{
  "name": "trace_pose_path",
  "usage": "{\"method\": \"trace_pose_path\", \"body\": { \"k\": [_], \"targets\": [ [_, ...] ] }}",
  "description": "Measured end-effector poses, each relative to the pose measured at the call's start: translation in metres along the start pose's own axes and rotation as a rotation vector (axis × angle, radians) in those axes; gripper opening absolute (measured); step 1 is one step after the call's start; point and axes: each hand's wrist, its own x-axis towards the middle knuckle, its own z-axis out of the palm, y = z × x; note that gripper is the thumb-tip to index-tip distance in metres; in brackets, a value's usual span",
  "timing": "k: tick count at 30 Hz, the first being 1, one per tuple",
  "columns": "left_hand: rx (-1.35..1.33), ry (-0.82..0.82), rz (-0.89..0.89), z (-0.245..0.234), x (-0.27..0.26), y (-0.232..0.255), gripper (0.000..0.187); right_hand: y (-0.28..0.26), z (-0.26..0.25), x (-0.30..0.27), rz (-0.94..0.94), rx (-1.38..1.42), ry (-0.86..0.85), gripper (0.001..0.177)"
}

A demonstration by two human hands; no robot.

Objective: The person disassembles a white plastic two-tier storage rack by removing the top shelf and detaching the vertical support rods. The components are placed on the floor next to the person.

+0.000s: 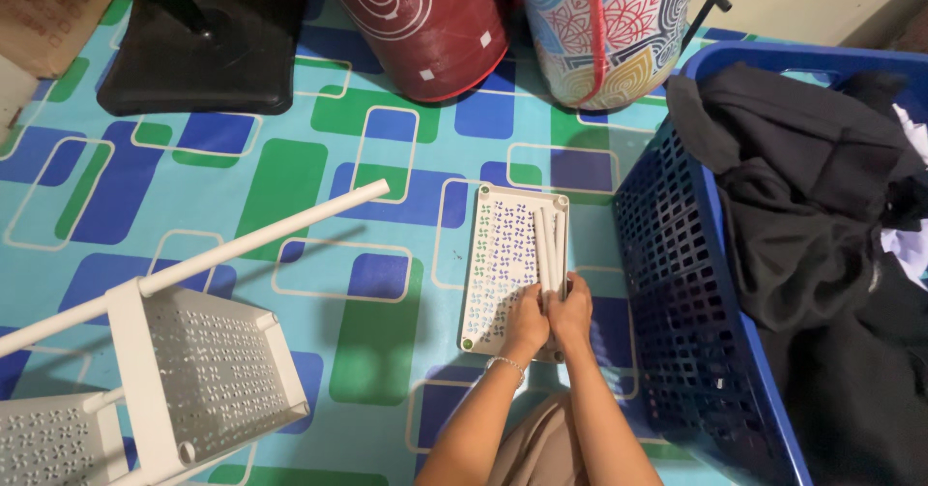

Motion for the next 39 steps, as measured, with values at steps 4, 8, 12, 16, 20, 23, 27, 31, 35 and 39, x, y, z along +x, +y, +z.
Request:
{"method": "trace_pose_path", "body": {
  "k": [4,8,12,16,20,23,27,31,35,39],
  "targets": [
    [0.086,0.018,0.058,-0.001,0.002,-0.008,0.048,-0.008,-0.002,-0.003,-0.018,0.025,-0.003,0.056],
    [0.096,0.023,0.125,-0.004,-0.001,-0.01,0.052,-0.027,-0.014,-0.012,-0.089,-0.03,0.035,0.06],
    [0.117,-0.015,0.207,-0.04,-0.012,0.004,0.066,-0.076,-0.032,-0.033,-0.309,-0.038,0.07,0.063],
    [0.184,0.106,0.377,-0.132,-0.054,0.04,0.068,-0.156,-0.049,-0.065,-0.631,0.076,0.072,0.059],
    [0.241,0.326,0.622,-0.246,-0.133,0.085,0.058,-0.249,-0.058,-0.103,-0.841,0.19,0.083,0.052],
    [0.295,0.513,0.669,-0.329,-0.191,0.11,0.051,-0.314,-0.054,-0.141,-1.016,0.259,0.083,0.049],
    [0.474,0.781,0.52,-0.431,-0.237,0.106,0.056,-0.376,-0.033,-0.192,-1.24,0.307,-0.045,0.046],
    [0.541,0.833,0.427,-0.485,-0.228,0.082,0.077,-0.418,-0.008,-0.227,-1.362,0.212,-0.123,0.046],
    [0.659,0.798,0.414,-0.496,-0.2,0.055,0.085,-0.435,0.015,-0.238,-1.426,0.075,-0.132,0.044],
    [0.672,0.781,0.377,-0.491,-0.194,0.041,0.074,-0.439,0.027,-0.226,-1.488,0.012,-0.11,0.037]
  ]
}}
